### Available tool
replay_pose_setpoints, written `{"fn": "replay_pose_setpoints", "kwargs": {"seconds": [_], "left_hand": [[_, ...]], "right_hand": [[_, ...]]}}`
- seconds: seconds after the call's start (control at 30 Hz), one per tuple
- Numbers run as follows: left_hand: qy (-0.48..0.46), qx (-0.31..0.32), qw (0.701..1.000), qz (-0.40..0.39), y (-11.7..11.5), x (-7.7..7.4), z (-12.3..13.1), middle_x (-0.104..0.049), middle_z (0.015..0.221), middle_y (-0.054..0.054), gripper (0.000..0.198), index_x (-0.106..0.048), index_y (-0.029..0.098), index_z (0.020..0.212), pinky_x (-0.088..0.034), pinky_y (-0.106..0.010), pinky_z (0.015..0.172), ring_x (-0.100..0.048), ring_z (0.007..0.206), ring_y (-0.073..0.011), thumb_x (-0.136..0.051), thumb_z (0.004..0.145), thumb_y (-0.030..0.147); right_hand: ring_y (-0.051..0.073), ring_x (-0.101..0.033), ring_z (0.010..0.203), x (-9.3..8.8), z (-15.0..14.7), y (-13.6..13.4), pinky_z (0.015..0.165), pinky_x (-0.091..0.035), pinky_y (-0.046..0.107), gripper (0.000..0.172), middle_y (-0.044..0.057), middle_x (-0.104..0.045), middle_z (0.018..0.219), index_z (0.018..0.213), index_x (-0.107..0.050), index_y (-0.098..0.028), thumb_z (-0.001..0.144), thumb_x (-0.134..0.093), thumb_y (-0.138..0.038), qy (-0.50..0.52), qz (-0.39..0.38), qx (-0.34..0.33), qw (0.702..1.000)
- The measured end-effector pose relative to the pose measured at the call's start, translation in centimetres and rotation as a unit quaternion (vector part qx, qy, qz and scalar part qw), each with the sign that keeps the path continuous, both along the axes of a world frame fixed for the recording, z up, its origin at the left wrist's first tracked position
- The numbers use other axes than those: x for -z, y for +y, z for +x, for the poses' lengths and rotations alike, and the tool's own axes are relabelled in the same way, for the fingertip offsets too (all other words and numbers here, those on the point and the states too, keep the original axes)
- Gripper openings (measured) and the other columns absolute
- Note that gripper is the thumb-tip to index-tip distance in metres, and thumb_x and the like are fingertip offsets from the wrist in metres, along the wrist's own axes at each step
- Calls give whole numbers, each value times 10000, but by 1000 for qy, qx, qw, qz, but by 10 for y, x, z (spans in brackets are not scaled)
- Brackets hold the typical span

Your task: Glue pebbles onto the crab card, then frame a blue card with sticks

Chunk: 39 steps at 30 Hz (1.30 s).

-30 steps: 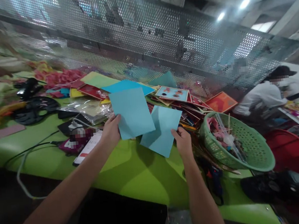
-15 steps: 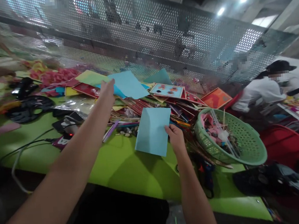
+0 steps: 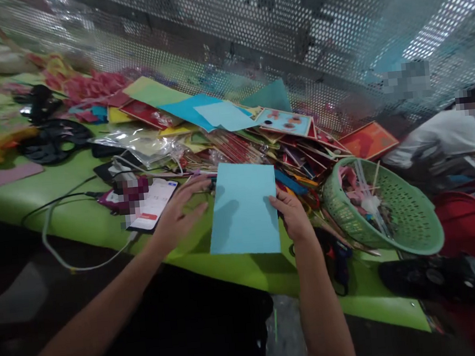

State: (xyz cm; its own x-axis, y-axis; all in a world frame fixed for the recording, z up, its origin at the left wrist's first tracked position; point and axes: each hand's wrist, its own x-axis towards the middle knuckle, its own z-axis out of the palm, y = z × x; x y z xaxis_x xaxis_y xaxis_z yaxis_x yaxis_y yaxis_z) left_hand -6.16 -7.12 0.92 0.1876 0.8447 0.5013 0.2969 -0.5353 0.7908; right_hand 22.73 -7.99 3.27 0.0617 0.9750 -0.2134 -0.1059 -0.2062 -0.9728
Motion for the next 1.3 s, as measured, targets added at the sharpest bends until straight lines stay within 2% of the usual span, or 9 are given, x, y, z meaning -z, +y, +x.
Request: {"fn": "replay_pose_setpoints", "kwargs": {"seconds": [0.13,0.3,0.4,0.5,0.6,0.7,0.8,0.9,1.3], "left_hand": [[112,69,991,6,-33,19,-19,-593,1531,-86,400,-631,280,1401,-443,-508,1196,-508,1457,-277,-594,1003,311],[251,131,959,-9,-52,35,-25,-517,1610,-54,465,-558,324,1487,-368,-579,1232,-451,1508,-291,-565,1022,341],[313,138,939,-4,-56,42,-22,-492,1627,-68,498,-535,314,1510,-349,-598,1231,-470,1494,-297,-581,1017,365],[350,128,928,10,-56,47,-20,-493,1626,-81,466,-578,293,1473,-303,-605,1248,-458,1502,-305,-588,1015,376],[367,132,921,18,-52,47,-19,-470,1641,-86,449,-596,283,1454,-258,-609,1263,-431,1520,-306,-578,1020,396],[366,148,918,19,-45,46,-19,-466,1644,-85,437,-603,284,1444,-242,-605,1267,-436,1518,-303,-574,1018,379],[361,166,917,19,-36,45,-18,-485,1631,-83,416,-624,286,1421,-225,-596,1274,-443,1515,-297,-567,1012,341],[361,179,915,17,-28,44,-16,-482,1633,-82,423,-620,288,1422,-204,-592,1280,-439,1518,-293,-558,1005,324],[356,199,913,20,-19,44,-15,-455,1647,-81,442,-603,286,1445,-208,-615,1277,-414,1535,-291,-558,1007,328]], "right_hand": [[170,-660,647,13,-6,-21,640,-536,295,404,27,-784,816,937,-781,-204,667,-917,-472,-26,-57,-78,995],[216,-691,784,31,-10,-34,748,-556,346,417,43,-783,904,956,-771,-199,703,-885,-510,-110,-51,-135,983],[201,-652,738,36,-9,-39,692,-521,320,446,25,-732,811,1031,-753,-183,744,-846,-511,-176,-44,-156,971],[149,-537,613,40,-6,-42,600,-442,271,574,-47,-604,666,1243,-700,-180,758,-833,-457,-257,-5,-115,960],[144,-511,608,44,-2,-41,611,-453,279,681,-44,-612,718,1403,-621,-201,786,-802,-426,-317,44,-67,945],[195,-610,771,47,1,-37,767,-539,362,587,57,-713,1005,1393,-646,-237,842,-753,-410,-405,130,-48,904],[294,-637,1125,47,1,-35,1018,-510,481,499,122,-696,1291,1353,-687,-255,884,-726,-422,-484,210,-90,845],[322,-604,1255,47,-1,-35,1100,-468,515,445,128,-701,1329,1321,-711,-242,912,-709,-420,-519,220,-136,815],[303,-647,1197,56,2,-33,1068,-499,511,321,120,-732,1249,1225,-752,-245,939,-686,-376,-532,235,-114,805]]}}
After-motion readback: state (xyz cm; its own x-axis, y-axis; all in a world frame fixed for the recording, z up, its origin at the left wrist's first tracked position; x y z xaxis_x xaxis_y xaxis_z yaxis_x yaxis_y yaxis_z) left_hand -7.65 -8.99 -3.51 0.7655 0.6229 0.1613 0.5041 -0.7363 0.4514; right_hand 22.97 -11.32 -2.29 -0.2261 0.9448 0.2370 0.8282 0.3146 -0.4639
